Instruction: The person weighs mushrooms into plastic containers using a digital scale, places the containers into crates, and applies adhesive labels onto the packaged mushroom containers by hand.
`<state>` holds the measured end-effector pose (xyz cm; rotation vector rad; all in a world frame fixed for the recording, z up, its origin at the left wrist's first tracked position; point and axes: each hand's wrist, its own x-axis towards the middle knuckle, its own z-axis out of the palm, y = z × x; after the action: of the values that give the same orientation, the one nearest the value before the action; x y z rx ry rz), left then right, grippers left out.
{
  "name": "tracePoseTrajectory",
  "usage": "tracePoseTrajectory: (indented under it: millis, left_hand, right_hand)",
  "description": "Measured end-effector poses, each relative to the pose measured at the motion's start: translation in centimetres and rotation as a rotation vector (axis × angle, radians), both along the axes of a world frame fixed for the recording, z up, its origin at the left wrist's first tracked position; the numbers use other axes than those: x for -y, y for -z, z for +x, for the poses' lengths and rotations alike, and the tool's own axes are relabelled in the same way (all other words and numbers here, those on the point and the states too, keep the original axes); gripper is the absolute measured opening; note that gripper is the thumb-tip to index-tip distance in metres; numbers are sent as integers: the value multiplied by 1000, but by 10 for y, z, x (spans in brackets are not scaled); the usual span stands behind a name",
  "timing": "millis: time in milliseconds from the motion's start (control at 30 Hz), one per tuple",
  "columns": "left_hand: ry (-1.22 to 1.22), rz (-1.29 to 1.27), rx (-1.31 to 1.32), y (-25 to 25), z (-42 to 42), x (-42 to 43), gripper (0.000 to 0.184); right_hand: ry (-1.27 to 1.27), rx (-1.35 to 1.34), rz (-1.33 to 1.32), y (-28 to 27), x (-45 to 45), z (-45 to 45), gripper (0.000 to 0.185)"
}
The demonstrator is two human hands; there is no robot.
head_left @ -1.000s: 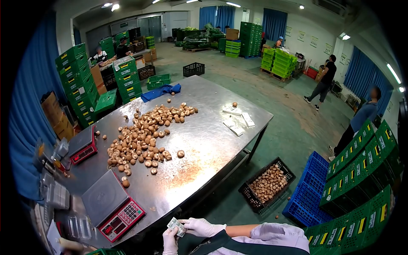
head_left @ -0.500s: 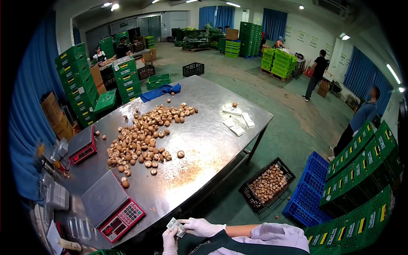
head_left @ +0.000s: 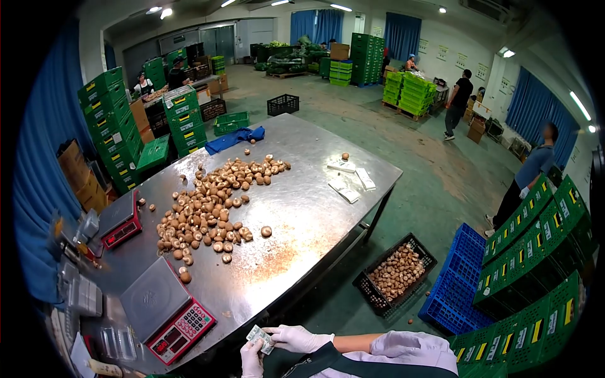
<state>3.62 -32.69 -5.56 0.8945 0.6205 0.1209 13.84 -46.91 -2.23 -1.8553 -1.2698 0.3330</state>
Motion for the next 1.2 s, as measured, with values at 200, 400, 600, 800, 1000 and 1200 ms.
tracePoseTrajectory:
  millis: [200,400,600,800,1000,1200]
  left_hand:
    - [5,22,29,-4,0,0,26]
    - [-7,17,21,-10,-1,1,27]
    - [0,22,15,3,-2,-4,25]
    - [-18,7,-2,-2,-3,-2,23]
    - [-20,-3,-10,1,-3,-4,23]
    - [-25,-13,2,-2,-3,-3,24]
  right_hand:
    - [-23,-25,-62,4,-2,1,6]
    - [-33,-37,-115,0,-3,1,6]
    - [-67,-1,-76,4,-2,2,13]
    - [-34,-27,-106,2,-4,0,5]
    - [-41,-46,-106,1,-5,0,6]
    - [-41,-48,-127,-2,-5,0,6]
